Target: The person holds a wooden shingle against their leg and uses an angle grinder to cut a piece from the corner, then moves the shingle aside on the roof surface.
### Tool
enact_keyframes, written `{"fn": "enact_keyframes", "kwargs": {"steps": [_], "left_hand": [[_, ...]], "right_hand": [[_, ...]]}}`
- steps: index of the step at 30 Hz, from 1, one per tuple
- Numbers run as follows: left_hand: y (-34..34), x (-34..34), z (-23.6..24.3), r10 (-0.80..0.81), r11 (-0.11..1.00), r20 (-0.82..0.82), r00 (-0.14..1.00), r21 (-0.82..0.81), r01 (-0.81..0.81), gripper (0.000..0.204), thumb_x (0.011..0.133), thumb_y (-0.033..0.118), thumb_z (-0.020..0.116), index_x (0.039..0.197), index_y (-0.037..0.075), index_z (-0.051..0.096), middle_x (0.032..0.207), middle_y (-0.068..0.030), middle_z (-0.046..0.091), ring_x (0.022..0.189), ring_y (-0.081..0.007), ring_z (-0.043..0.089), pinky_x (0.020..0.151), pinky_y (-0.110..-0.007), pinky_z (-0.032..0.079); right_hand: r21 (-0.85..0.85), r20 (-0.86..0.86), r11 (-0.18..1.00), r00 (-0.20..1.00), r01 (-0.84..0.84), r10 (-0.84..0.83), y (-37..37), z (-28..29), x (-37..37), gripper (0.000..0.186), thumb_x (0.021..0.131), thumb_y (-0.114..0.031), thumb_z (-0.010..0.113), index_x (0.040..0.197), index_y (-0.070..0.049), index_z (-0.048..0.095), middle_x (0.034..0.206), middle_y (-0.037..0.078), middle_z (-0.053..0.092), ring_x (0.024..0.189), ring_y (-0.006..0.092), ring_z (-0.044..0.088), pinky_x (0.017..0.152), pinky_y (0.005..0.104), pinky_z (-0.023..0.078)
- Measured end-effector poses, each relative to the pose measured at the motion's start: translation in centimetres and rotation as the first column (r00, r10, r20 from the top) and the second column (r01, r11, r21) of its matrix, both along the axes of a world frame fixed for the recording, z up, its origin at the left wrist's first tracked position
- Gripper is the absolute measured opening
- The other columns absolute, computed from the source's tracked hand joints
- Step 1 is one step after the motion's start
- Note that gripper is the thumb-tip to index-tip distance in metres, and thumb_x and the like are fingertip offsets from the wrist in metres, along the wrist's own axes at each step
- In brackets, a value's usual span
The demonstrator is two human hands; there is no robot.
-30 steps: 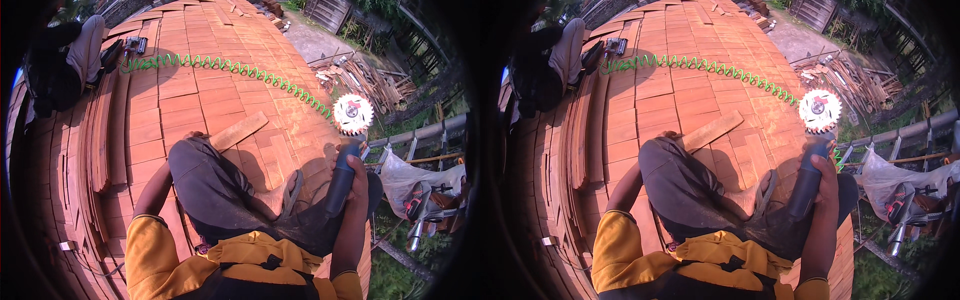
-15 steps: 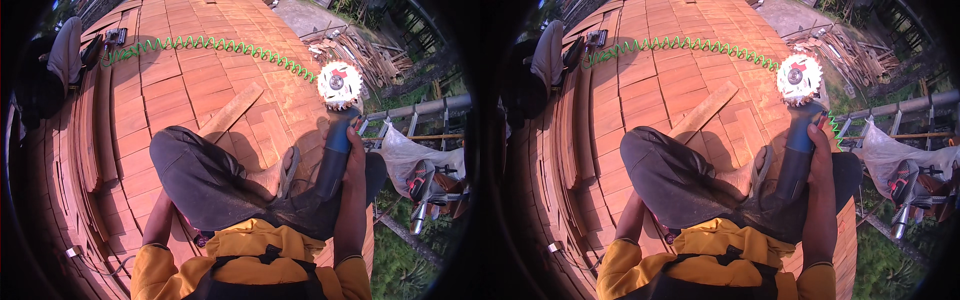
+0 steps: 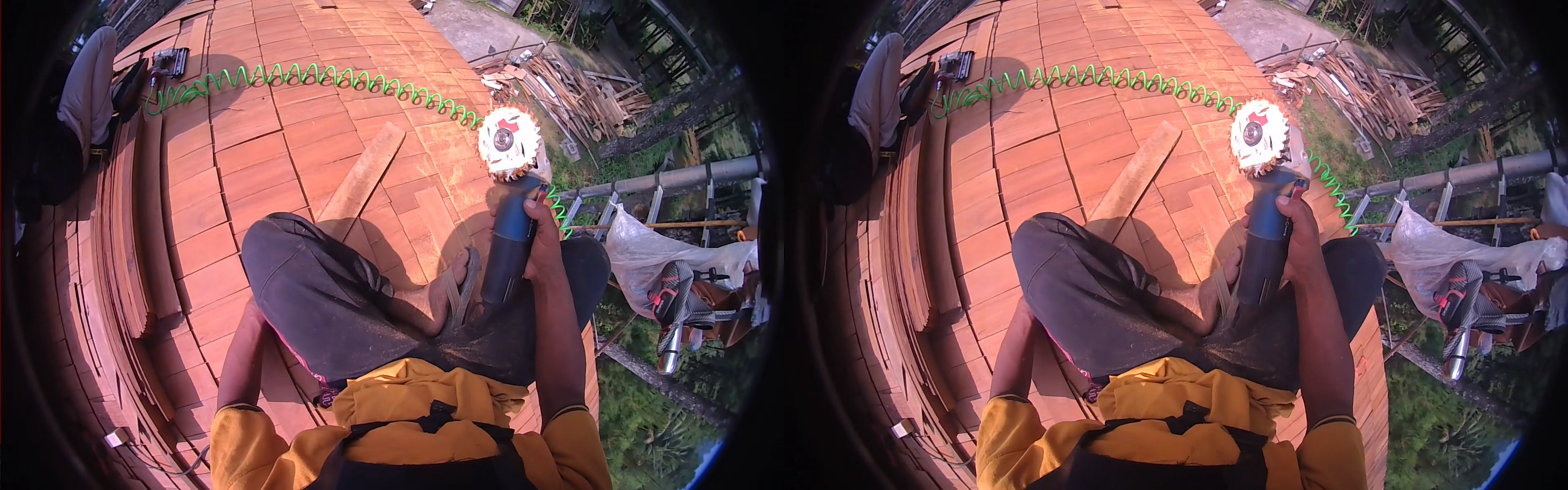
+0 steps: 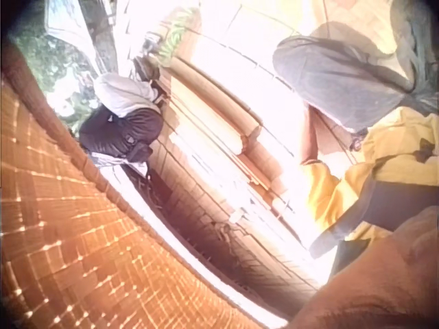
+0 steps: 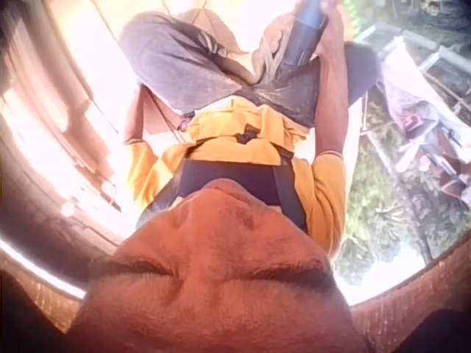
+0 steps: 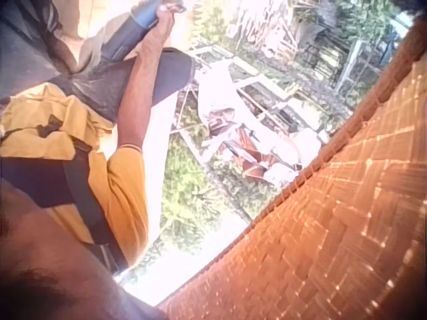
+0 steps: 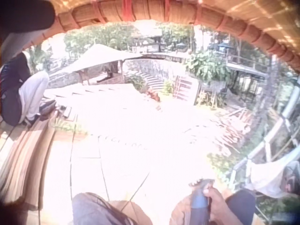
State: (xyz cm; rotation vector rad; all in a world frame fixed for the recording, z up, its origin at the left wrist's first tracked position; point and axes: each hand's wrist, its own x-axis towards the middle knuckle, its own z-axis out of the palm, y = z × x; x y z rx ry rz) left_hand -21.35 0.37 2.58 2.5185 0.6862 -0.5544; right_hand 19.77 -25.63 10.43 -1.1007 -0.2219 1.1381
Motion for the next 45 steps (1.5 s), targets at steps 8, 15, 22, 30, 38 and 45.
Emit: {"fn": "enact_keyframes", "kwargs": {"steps": [8, 15, 22, 30, 38, 45], "left_hand": [[0.3, -2.1, 3.0, -0.084, 0.994, -0.035, 0.996, 0.067, 0.086, 0.042, 0.090, 0.030, 0.057, 0.125, 0.008, 0.062, 0.124, -0.0156, 0.062, 0.109, -0.0302, 0.062, 0.098, -0.042, 0.046], [-2.5, -5.0, 6.1, -0.239, 0.922, -0.022, 0.971, 0.307, 0.234, 0.041, 0.091, 0.031, 0.057, 0.124, 0.008, 0.063, 0.123, -0.0144, 0.064, 0.111, -0.0293, 0.062, 0.101, -0.044, 0.043], [-3.6, 1.0, 17.4, 0.206, 0.961, 0.074, 0.976, 0.176, -0.216, 0.021, 0.086, 0.017, 0.069, 0.102, 0.005, 0.069, 0.099, -0.0132, 0.070, 0.091, -0.0294, 0.067, 0.083, -0.039, 0.052], [7.9, 15.0, 15.1, 0.766, 0.591, 0.570, -0.297, -0.806, -0.024, 0.027, 0.099, 0.016, 0.056, 0.115, -0.005, 0.061, 0.096, -0.0142, 0.069, 0.089, -0.0207, 0.067, 0.082, -0.034, 0.053], [15.4, 14.3, 5.4, 0.661, 0.539, 0.682, -0.314, -0.722, -0.434, 0.029, 0.095, 0.018, 0.064, 0.113, -0.005, 0.063, 0.094, -0.0112, 0.068, 0.083, -0.0141, 0.066, 0.076, -0.026, 0.053], [17.7, 12.3, 5.2, 0.481, 0.490, 0.859, -0.176, -0.430, -0.758, 0.025, 0.091, 0.020, 0.067, 0.105, -0.001, 0.069, 0.089, -0.0091, 0.072, 0.082, -0.0134, 0.066, 0.078, -0.025, 0.052]], "right_hand": [[-0.094, -0.062, 0.995, 0.998, 0.016, -0.022, -1.4, 0.7, -1.0, 0.050, 0.089, -0.042, 0.057, 0.111, 0.003, 0.061, 0.097, 0.017, 0.069, 0.081, 0.0254, 0.071, 0.070, 0.0378, 0.060], [-0.093, -0.143, 0.995, 0.989, 0.021, -0.035, -0.1, 0.4, -1.1, 0.054, 0.091, -0.046, 0.052, 0.112, 0.003, 0.060, 0.093, 0.018, 0.069, 0.079, 0.0268, 0.071, 0.069, 0.0381, 0.060], [-0.103, -0.250, 0.994, 0.968, -0.031, 0.005, 3.5, 0.4, -2.7, 0.054, 0.094, -0.050, 0.044, 0.108, -0.001, 0.062, 0.087, 0.014, 0.068, 0.076, 0.0237, 0.070, 0.065, 0.0334, 0.058], [-0.230, -0.362, 0.971, 0.932, -0.069, -0.020, 7.0, -7.1, -8.6, 0.065, 0.094, -0.068, 0.038, 0.098, -0.008, 0.061, 0.078, 0.015, 0.067, 0.062, 0.0230, 0.067, 0.053, 0.0332, 0.057], [-0.502, -0.211, 0.789, 0.935, -0.354, 0.285, 10.6, -10.2, -8.3, 0.051, 0.090, -0.055, 0.062, 0.098, -0.005, 0.061, 0.077, 0.008, 0.065, 0.067, 0.0170, 0.067, 0.055, 0.0303, 0.054], [-0.587, -0.150, 0.632, 0.836, -0.505, 0.528, 13.1, -10.4, -9.7, 0.037, 0.085, -0.033, 0.073, 0.100, -0.002, 0.061, 0.084, 0.008, 0.066, 0.073, 0.0153, 0.067, 0.063, 0.0266, 0.054]]}}
